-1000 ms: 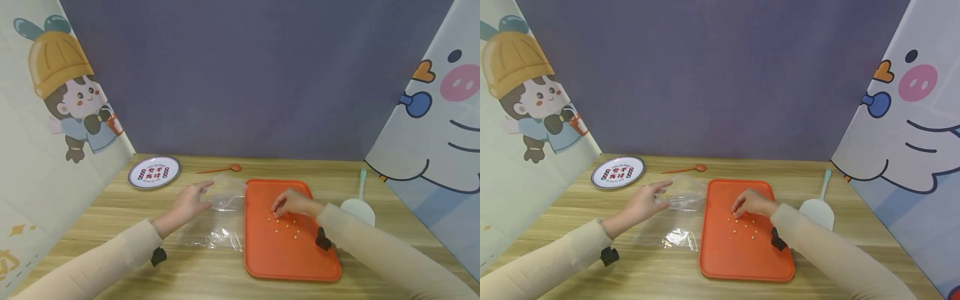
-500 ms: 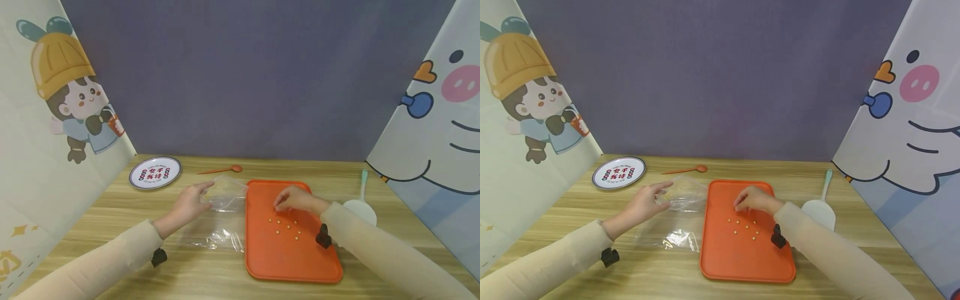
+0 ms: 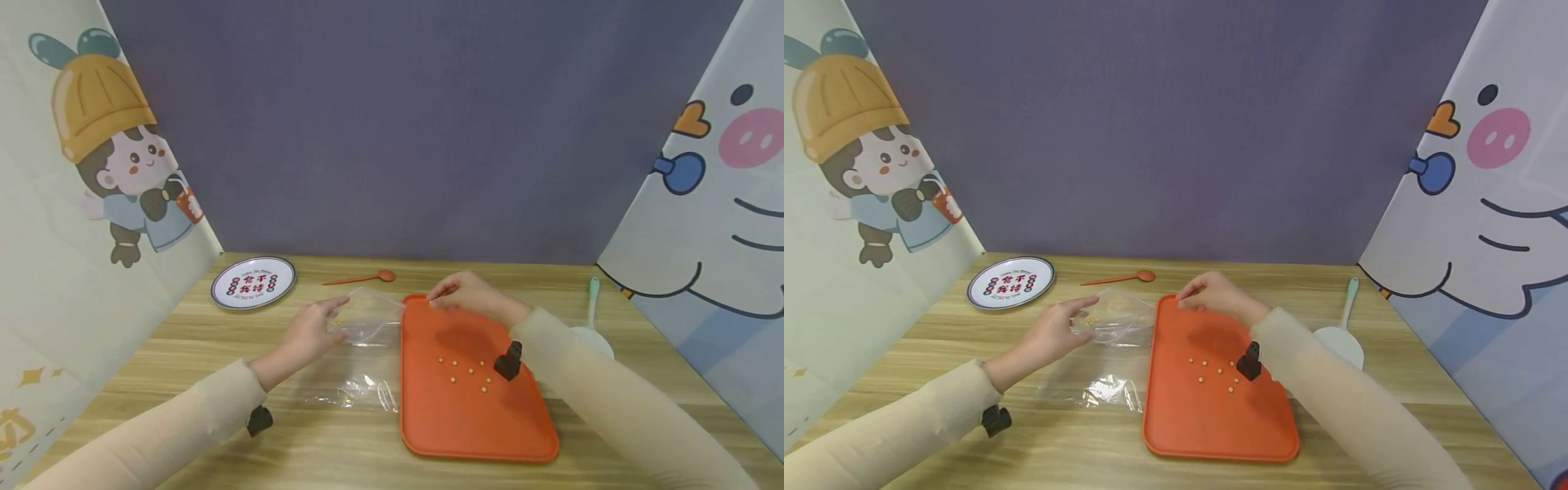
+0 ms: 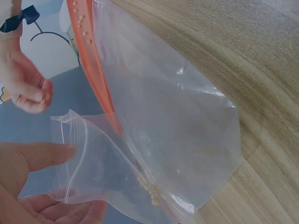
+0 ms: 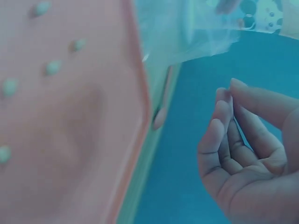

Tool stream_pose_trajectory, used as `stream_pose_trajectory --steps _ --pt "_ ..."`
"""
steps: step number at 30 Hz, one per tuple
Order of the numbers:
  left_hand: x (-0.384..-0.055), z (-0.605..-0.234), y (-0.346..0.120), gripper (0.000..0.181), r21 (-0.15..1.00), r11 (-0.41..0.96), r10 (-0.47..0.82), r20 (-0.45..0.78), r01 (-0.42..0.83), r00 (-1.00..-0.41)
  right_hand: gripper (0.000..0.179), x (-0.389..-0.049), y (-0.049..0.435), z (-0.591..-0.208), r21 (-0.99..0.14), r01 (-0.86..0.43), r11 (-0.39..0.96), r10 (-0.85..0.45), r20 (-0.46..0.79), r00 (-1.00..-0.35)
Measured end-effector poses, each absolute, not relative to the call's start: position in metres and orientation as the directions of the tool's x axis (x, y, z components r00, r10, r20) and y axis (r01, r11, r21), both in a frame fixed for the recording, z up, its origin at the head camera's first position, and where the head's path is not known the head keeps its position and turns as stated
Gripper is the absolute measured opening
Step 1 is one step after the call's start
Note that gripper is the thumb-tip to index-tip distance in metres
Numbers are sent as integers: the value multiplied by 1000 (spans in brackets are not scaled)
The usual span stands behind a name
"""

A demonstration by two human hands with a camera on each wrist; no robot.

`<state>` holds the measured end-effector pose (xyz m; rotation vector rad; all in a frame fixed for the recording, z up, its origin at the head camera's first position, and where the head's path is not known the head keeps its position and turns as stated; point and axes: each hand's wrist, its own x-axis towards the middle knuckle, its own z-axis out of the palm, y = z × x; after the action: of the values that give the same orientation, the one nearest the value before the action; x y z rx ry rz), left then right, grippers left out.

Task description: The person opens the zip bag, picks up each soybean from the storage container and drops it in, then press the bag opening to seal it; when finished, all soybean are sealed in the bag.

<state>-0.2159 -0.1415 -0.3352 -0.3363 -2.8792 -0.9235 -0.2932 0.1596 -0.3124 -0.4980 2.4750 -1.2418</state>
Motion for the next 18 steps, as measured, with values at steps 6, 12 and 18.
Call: stream_pose_trajectory --steps 6,12,18 --pt "-216 -335 -141 72 568 790 173 154 230 -973 20 -295 136 -298 -834 -167 525 -442 -100 -891" --pt "-217 -335 -140 73 553 796 174 183 248 -968 16 -295 109 -290 -860 -150 488 -442 -95 -892" --pt "-217 -334 -139 72 551 795 179 186 253 -966 18 -295 85 -291 -860 -174 480 -449 -71 -891"
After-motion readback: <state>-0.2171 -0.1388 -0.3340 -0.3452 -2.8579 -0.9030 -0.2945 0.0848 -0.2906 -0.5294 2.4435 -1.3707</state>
